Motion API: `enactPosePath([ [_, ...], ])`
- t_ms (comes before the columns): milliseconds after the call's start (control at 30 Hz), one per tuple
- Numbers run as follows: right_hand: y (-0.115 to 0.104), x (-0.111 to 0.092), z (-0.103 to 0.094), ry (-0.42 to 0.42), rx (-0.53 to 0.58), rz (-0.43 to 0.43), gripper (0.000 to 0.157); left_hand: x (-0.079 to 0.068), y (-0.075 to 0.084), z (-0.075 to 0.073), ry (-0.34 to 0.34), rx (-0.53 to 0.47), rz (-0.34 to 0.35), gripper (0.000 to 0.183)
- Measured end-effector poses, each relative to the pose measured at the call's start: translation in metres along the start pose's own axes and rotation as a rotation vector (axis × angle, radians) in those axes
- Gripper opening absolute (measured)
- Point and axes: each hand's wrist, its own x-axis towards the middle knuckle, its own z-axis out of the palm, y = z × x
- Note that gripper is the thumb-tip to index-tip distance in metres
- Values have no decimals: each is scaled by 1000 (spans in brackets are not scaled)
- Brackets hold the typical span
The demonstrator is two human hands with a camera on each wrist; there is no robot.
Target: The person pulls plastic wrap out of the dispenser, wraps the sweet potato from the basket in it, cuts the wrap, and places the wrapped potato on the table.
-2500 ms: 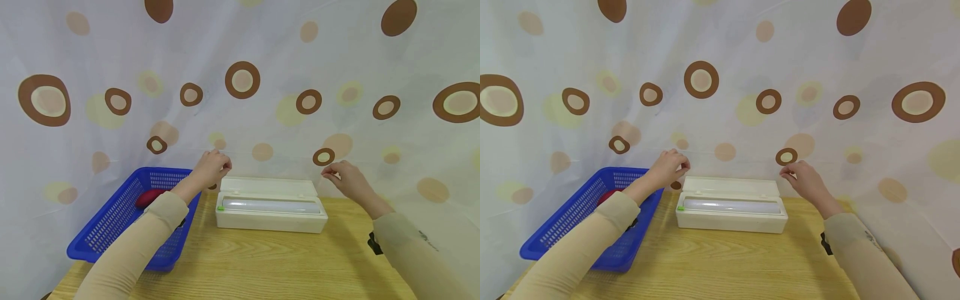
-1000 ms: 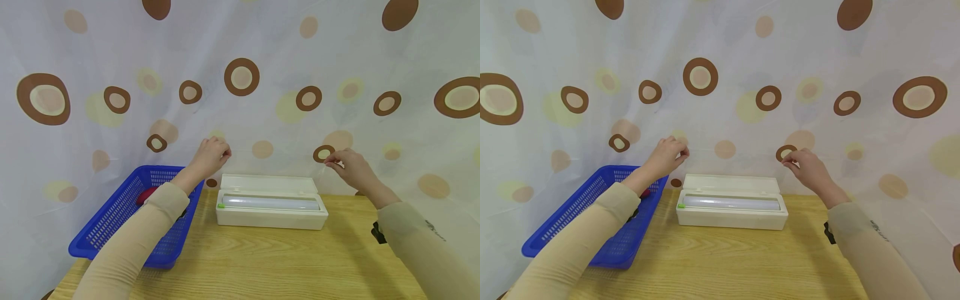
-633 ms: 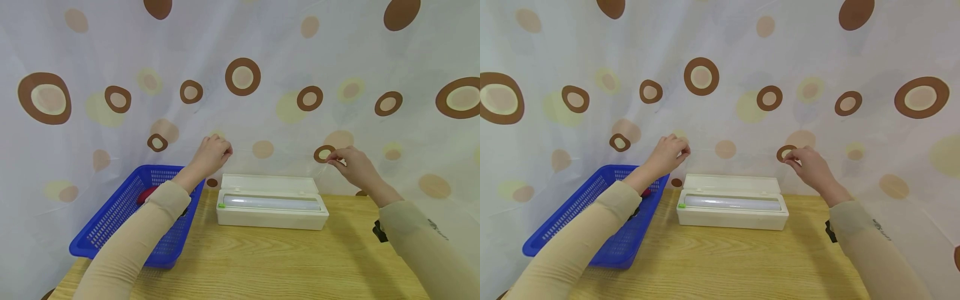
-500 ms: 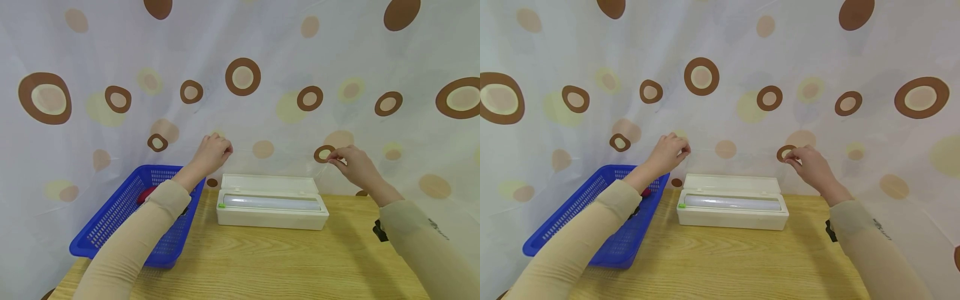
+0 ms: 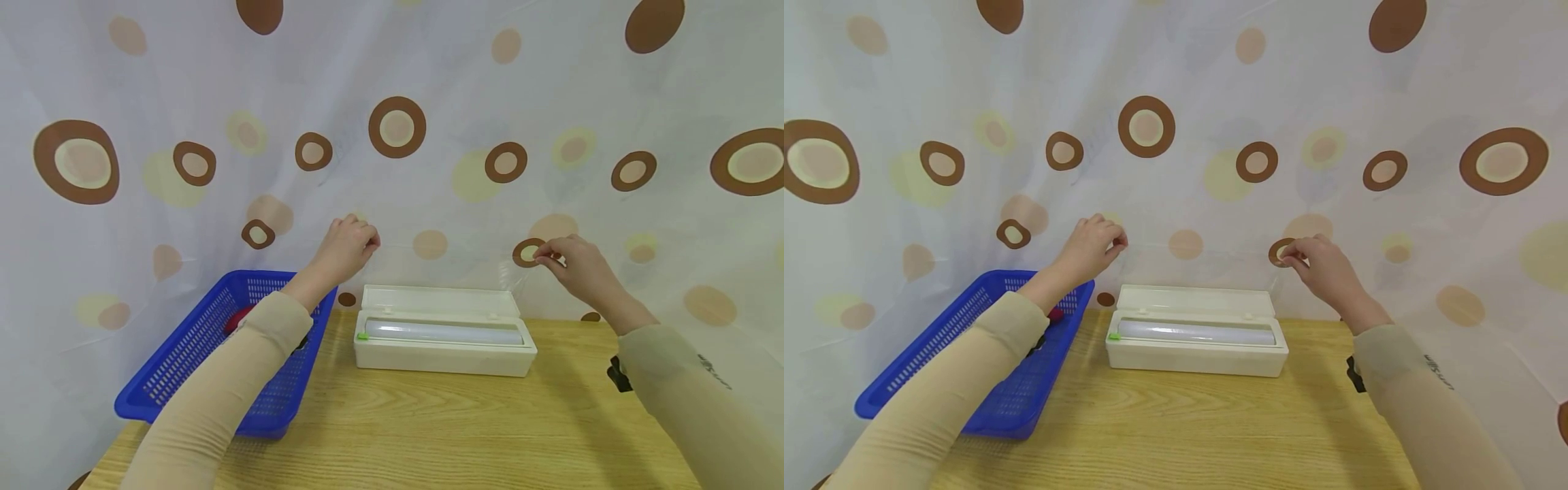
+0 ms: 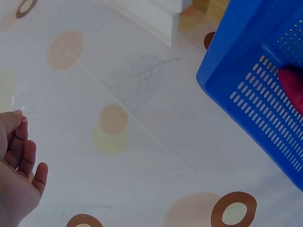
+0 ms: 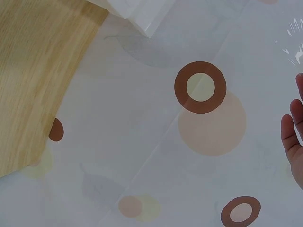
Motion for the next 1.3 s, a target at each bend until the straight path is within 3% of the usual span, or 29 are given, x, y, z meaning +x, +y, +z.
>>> enactPosePath([
  [1300, -2, 3, -5, 22, -10, -10, 5, 3, -1, -4, 39, 17, 31, 6],
])
